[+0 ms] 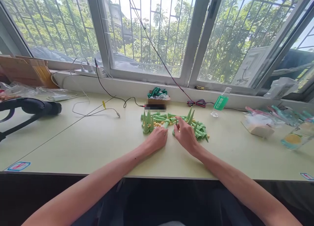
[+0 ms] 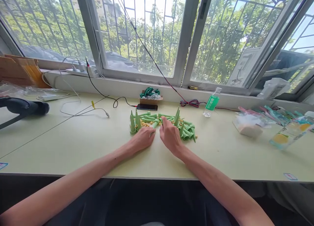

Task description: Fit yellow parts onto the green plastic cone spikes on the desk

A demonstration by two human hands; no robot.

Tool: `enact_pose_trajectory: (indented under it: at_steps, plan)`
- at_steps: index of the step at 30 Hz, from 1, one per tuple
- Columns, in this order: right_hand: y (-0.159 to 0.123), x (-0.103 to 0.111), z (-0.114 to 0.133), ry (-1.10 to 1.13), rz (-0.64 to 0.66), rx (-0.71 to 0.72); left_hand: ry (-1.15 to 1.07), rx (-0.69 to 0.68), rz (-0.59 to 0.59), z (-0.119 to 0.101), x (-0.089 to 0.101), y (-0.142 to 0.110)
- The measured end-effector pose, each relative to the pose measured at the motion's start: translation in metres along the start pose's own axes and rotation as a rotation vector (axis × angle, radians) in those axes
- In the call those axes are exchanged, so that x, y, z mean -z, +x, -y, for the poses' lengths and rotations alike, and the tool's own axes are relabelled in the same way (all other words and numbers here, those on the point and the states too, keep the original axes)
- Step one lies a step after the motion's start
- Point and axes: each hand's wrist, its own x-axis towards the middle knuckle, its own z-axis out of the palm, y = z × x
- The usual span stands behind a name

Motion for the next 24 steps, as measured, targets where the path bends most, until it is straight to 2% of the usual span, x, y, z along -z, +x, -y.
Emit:
enact_pose_trajectory:
  at_steps: [8,16,24]
  plan:
    - [-0.0001,-0.0016,-0.0031,0.011,0.007,0.013,-0.124,0.030,-0.106,0.0031,-0.0016,-0.0014]
    - [0.0003,-0.0016,-0.0016,0.073,-0.023,0.058,-0.132,-0.034,-0.171,0.0079,-0.0049,0.0000]
    - [0.0001,-0.0011,-0.0011,0.060,0.054,0.000,-0.151,-0.073,-0.247,0.0053,-0.0007,-0.0005]
